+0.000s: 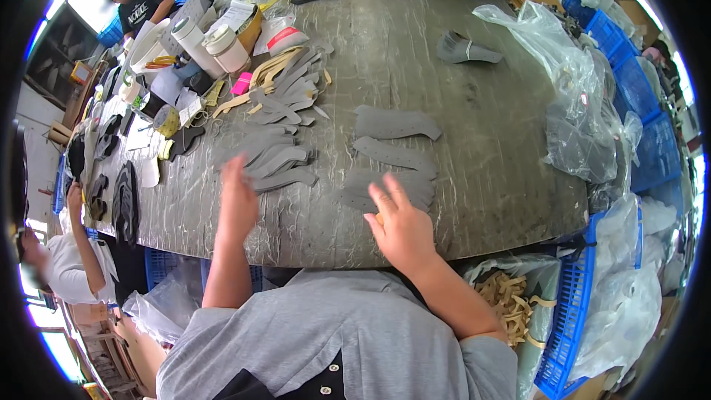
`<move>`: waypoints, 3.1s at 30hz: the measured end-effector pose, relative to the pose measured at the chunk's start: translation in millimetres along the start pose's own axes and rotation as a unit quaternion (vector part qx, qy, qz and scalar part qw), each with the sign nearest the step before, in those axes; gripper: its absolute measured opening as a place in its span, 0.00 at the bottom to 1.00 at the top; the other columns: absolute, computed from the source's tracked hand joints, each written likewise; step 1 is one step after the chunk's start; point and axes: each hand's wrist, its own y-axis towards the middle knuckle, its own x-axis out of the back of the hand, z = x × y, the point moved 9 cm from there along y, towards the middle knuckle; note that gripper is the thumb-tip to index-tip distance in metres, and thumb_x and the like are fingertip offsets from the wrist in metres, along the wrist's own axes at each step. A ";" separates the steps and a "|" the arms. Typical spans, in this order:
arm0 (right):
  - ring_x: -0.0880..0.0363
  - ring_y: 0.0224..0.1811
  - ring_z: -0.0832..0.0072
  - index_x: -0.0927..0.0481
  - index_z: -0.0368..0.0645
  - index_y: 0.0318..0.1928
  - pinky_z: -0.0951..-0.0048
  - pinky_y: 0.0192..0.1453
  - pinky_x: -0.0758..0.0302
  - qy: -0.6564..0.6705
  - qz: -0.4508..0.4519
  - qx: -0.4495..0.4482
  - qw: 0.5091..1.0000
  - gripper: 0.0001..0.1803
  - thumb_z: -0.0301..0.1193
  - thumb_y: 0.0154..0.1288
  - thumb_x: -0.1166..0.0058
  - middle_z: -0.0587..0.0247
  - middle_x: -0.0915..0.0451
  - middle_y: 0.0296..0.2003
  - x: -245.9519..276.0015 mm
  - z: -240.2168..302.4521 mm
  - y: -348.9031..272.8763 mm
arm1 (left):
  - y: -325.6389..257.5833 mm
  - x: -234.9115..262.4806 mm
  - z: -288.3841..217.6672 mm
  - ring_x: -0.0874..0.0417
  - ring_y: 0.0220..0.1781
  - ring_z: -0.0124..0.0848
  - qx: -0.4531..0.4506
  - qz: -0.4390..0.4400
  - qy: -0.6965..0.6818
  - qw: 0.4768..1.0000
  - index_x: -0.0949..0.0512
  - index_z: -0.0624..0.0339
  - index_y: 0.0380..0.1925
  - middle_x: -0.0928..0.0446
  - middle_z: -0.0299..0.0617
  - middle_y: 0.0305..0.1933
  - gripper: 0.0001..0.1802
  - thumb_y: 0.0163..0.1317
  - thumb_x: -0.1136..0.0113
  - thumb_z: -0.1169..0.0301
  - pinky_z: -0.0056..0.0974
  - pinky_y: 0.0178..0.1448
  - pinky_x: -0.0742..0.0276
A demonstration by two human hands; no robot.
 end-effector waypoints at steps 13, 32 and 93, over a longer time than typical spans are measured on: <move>0.20 0.29 0.68 0.20 0.34 0.33 0.70 0.33 0.26 0.278 -0.021 -0.012 0.960 0.04 0.19 0.58 0.39 0.56 0.19 0.28 5.4 31.5 13.1 | -41.6 -71.6 -140.1 0.19 0.32 0.43 -0.229 0.133 0.014 0.964 0.50 0.68 0.72 0.24 0.50 0.36 0.45 0.54 0.42 0.78 0.44 0.31 0.21; 0.36 0.27 0.87 0.30 0.41 0.38 0.79 0.30 0.35 0.619 0.067 -0.118 0.774 0.04 0.22 0.70 0.60 0.73 0.32 0.25 -21.8 12.9 3.0 | -38.8 -76.6 -125.4 0.22 0.47 0.31 -0.009 0.343 -0.541 0.768 0.35 0.61 0.67 0.26 0.44 0.51 0.28 0.65 0.49 0.82 0.34 0.46 0.24; 0.22 0.24 0.77 0.25 0.35 0.30 0.74 0.30 0.26 0.244 -0.080 -0.236 0.937 0.08 0.22 0.56 0.36 0.58 0.20 0.22 -20.6 -112.9 -40.2 | 0.3 -127.4 -39.8 0.25 0.26 0.22 0.136 0.260 -0.156 0.943 0.15 0.64 0.31 0.20 0.38 0.24 0.10 0.52 0.29 0.69 0.32 0.33 0.28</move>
